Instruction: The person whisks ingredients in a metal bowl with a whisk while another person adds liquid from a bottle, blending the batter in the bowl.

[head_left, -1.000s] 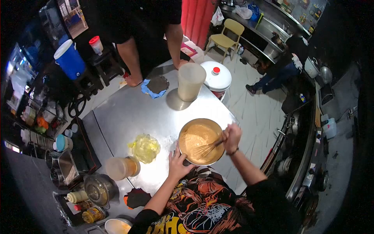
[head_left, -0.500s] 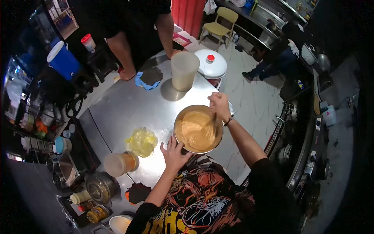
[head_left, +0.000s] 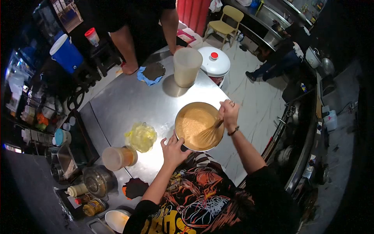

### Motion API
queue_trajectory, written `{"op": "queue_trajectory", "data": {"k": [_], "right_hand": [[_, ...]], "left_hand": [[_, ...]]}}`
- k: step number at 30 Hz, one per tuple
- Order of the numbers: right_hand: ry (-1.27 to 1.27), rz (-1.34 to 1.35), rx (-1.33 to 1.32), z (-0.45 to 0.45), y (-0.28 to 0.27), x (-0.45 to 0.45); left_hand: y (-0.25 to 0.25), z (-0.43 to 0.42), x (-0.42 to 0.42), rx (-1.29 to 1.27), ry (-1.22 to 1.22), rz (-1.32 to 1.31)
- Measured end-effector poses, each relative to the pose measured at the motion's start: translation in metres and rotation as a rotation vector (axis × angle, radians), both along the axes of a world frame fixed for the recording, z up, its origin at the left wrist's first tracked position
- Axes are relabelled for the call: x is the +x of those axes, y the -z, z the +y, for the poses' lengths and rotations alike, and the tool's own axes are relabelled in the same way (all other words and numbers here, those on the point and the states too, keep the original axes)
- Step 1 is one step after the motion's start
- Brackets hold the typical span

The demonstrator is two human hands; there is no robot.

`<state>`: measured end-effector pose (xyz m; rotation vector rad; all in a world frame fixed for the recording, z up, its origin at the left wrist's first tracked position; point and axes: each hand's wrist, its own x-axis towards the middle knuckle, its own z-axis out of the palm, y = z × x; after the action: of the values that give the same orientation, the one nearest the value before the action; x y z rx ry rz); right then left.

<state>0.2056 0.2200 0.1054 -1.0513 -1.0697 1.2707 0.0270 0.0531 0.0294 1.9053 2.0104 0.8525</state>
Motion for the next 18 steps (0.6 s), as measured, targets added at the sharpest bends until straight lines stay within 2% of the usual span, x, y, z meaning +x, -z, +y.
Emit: {"op": "queue_trajectory", "data": {"k": [1,3,4,5,7,8,10,11,13,14,17,18], "right_hand": [[0.022,0.063,-0.090,-0.009,0.006,-0.003],[0.074,0.179,-0.032,-0.023,0.010,-0.023],[0.036,0.344,-0.106,-0.030,0.005,-0.034],[0.034,0.349,-0.105,-0.033,0.018,-0.044],[-0.111,0.084,0.460,-0.028,0.049,-0.061],[-0.113,0.090,0.455,-0.028,0.039,-0.064],[-0.466,-0.391,1.202,-0.027,0.008,-0.071],[-0.462,-0.394,1.196,-0.026,0.010,-0.073],[-0.460,-0.517,0.929,-0.020,0.014,-0.071],[-0.432,-0.465,0.590,-0.013,0.002,-0.066],[-0.189,-0.452,0.109,0.043,0.017,-0.033],[-0.159,-0.183,-0.169,0.042,0.010,-0.023]], "left_hand": [[0.003,-0.001,0.000,-0.023,0.027,-0.009],[0.010,0.004,-0.006,-0.035,0.071,-0.056],[0.013,0.005,-0.008,-0.054,0.117,-0.098],[0.011,0.006,-0.009,-0.053,0.116,-0.093],[0.005,0.008,-0.011,-0.088,0.135,-0.127],[0.002,0.008,-0.011,-0.093,0.131,-0.123],[-0.002,0.004,-0.009,-0.147,0.106,-0.218],[-0.002,0.002,-0.008,-0.151,0.112,-0.219],[-0.004,0.000,-0.003,-0.092,0.067,-0.028],[0.002,-0.001,-0.003,0.025,0.069,0.036],[-0.004,-0.007,0.005,0.099,0.032,0.093],[0.001,-0.008,0.004,0.098,0.038,0.068]]}}
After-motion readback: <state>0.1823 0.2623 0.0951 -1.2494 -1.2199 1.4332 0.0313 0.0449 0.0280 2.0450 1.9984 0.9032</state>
